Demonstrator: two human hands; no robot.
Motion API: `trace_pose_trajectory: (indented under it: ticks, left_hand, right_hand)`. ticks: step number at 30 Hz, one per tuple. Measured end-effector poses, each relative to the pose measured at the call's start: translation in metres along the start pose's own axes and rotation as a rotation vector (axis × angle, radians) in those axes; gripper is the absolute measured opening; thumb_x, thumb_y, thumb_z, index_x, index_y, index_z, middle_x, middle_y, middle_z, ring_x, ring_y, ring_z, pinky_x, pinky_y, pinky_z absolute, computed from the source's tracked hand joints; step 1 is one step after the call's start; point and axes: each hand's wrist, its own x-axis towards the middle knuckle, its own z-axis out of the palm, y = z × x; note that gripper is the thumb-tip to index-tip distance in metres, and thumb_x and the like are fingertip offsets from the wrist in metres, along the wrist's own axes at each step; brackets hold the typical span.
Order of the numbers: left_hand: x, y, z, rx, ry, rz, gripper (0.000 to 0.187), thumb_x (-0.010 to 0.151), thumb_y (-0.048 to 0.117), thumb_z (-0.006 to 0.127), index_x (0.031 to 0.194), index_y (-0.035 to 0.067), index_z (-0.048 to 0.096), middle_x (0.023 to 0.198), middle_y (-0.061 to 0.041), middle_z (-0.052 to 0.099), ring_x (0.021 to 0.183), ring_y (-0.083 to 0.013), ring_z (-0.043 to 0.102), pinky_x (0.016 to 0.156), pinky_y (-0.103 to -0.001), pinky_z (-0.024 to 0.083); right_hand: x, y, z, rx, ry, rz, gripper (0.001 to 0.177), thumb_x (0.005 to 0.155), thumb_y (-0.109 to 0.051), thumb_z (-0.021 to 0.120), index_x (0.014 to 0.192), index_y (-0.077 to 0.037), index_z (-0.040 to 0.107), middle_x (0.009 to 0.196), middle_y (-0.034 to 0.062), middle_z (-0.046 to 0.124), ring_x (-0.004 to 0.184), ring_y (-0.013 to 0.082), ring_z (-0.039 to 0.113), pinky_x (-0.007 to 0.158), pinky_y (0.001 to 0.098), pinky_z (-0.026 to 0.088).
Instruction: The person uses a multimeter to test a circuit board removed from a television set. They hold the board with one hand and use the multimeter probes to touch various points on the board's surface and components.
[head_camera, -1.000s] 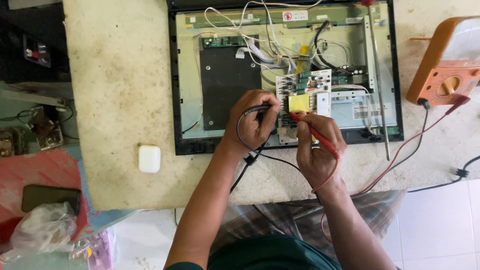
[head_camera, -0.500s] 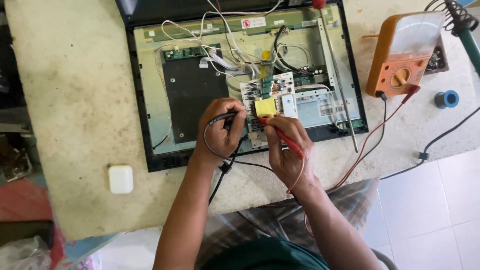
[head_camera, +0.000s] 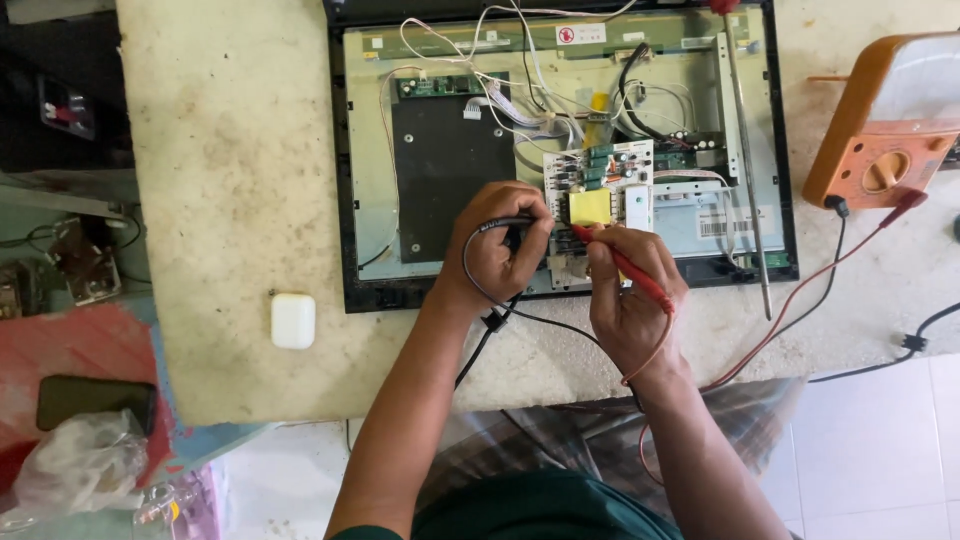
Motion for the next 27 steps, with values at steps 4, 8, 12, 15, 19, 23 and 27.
trace_pose_trajectory:
  ticks: [4,8,12,15,19,23,27]
  left_hand:
    - [0.0018,0.0000,-0.0003,-0.016,-0.019,0.006,0.004,0.094,0.008,0.070,0.091,0.005,0.068,0.086,-0.012,0.070,0.084,-0.0352,0.070,0.078,-0.043,0.059]
    - [-0.0010,-0.0017,0.0009,0.022,-0.021,0.026,0.006,0.096,0.010,0.069,0.092,0.005,0.068,0.087,-0.012,0.070,0.086,-0.0349,0.070,0.080,-0.042,0.059]
    - [0.0013,0.0033,0.0007,0.014,-0.027,-0.004,0.007,0.100,0.012,0.065,0.098,0.006,0.068,0.087,-0.011,0.069,0.086,-0.0350,0.069,0.079,-0.044,0.059]
    - [-0.0020,-0.0019,0.0018,0.014,-0.043,0.000,0.006,0.097,0.012,0.068,0.095,0.006,0.069,0.086,-0.012,0.070,0.086,-0.0346,0.070,0.079,-0.042,0.059]
    - [-0.0003,-0.0011,0.0022,0.023,-0.040,0.007,0.006,0.097,0.012,0.069,0.096,0.006,0.069,0.087,-0.011,0.070,0.086,-0.0330,0.070,0.079,-0.040,0.059]
    - [0.0002,0.0004,0.0008,0.035,-0.042,-0.010,0.006,0.097,0.012,0.069,0.096,0.005,0.070,0.088,-0.011,0.070,0.087,-0.0334,0.070,0.079,-0.040,0.059]
    - [0.0005,-0.0026,0.0020,0.087,-0.068,0.002,0.009,0.096,0.013,0.070,0.094,0.005,0.068,0.088,-0.013,0.070,0.088,-0.0363,0.071,0.083,-0.043,0.059]
  right_hand:
    - [-0.0017,0.0003,-0.0007,0.011,-0.003,0.016,0.007,0.105,-0.013,0.069,0.106,-0.007,0.074,0.095,0.0165,0.074,0.087,0.0436,0.074,0.074,0.0487,0.060]
    - [-0.0007,-0.0013,-0.0009,0.018,-0.004,0.016,0.007,0.105,-0.012,0.070,0.105,-0.006,0.073,0.094,0.0181,0.074,0.087,0.0456,0.074,0.073,0.0493,0.059]
    - [-0.0004,-0.0017,-0.0009,0.039,-0.003,0.032,0.008,0.105,-0.013,0.070,0.105,-0.006,0.073,0.095,0.0191,0.074,0.086,0.0440,0.074,0.074,0.0493,0.059]
    - [-0.0014,0.0005,-0.0012,0.048,0.000,-0.004,0.008,0.104,-0.012,0.070,0.104,-0.005,0.073,0.094,0.0178,0.073,0.089,0.0457,0.074,0.078,0.0509,0.060]
    - [-0.0027,0.0055,0.0030,-0.003,0.018,-0.030,0.008,0.103,-0.015,0.070,0.105,-0.008,0.074,0.094,0.0155,0.074,0.091,0.0439,0.075,0.080,0.0481,0.060]
    - [-0.0029,0.0042,0.0042,-0.014,0.024,-0.034,0.007,0.103,-0.015,0.070,0.104,-0.010,0.074,0.094,0.0137,0.074,0.092,0.0424,0.075,0.082,0.0475,0.060]
    - [-0.0012,0.0010,0.0011,0.031,0.045,-0.045,0.006,0.100,-0.012,0.072,0.103,-0.007,0.073,0.092,0.0135,0.073,0.092,0.0416,0.076,0.087,0.0468,0.060]
